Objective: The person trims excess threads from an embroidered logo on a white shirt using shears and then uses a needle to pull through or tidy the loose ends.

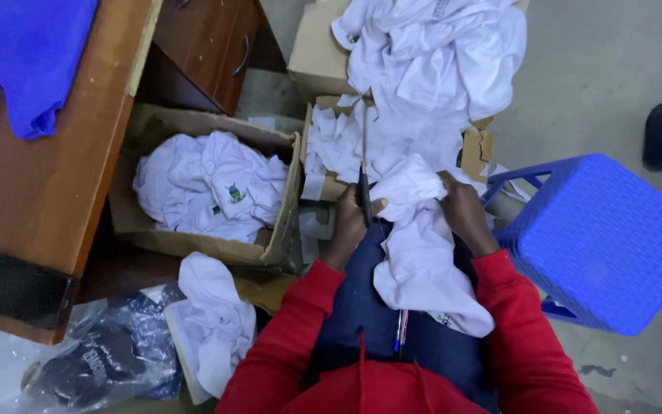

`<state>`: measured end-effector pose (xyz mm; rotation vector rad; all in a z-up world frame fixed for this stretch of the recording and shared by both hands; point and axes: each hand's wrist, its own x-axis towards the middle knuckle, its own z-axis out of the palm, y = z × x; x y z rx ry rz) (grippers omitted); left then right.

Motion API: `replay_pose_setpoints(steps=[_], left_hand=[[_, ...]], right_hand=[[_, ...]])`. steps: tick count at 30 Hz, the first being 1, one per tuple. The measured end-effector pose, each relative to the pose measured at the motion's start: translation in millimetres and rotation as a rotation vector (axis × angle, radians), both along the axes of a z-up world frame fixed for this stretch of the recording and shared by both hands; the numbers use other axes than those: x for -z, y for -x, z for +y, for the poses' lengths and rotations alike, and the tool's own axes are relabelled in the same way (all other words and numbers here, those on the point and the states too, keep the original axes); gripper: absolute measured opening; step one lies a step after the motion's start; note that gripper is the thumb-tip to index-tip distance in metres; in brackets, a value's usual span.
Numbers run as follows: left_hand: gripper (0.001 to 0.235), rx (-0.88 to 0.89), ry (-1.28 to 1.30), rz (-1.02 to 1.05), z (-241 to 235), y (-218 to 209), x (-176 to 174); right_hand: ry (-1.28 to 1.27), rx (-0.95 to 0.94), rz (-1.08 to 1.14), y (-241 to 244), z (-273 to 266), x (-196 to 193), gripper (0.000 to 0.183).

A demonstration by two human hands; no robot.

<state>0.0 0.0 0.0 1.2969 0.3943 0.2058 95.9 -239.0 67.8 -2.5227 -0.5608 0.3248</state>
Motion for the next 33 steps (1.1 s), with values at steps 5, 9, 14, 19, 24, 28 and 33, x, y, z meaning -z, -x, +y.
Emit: replay_pose_setpoints(steps=[5, 9, 14, 19, 24, 28, 33], left_hand=[[0.022, 0.049, 0.421, -0.250, 4, 12, -143], [0.039, 0.236, 0.504, -0.510, 11, 44, -255], [0.056, 0.464, 0.236, -0.026, -4, 75, -182], [0.046, 0.540, -0.591, 0.452, -38, 97, -95], [0.041, -0.009, 0.206, -0.012, -18, 75, -156], [0.027, -0.251, 0.286, 0.072, 30, 33, -98], [0.033, -0.424, 0.650, -0.049, 40, 20, -150]], right_hand=[[-0.597, 0.108, 0.021, 35, -27, -129, 0.026], [-0.223, 0.042, -0.669, 73, -53, -174, 0.096], [-1.536, 0.869, 0.556, 75, 5, -195, 0.054], [-1.579, 0.805, 0.706, 30, -49, -49, 0.038], [-0.328, 0.079, 0.006, 107, -46, -151, 0.072], [0.050, -0.308, 0.340, 144, -36, -134, 0.134], [-0.347, 0.072, 0.339, 151, -50, -64, 0.027]])
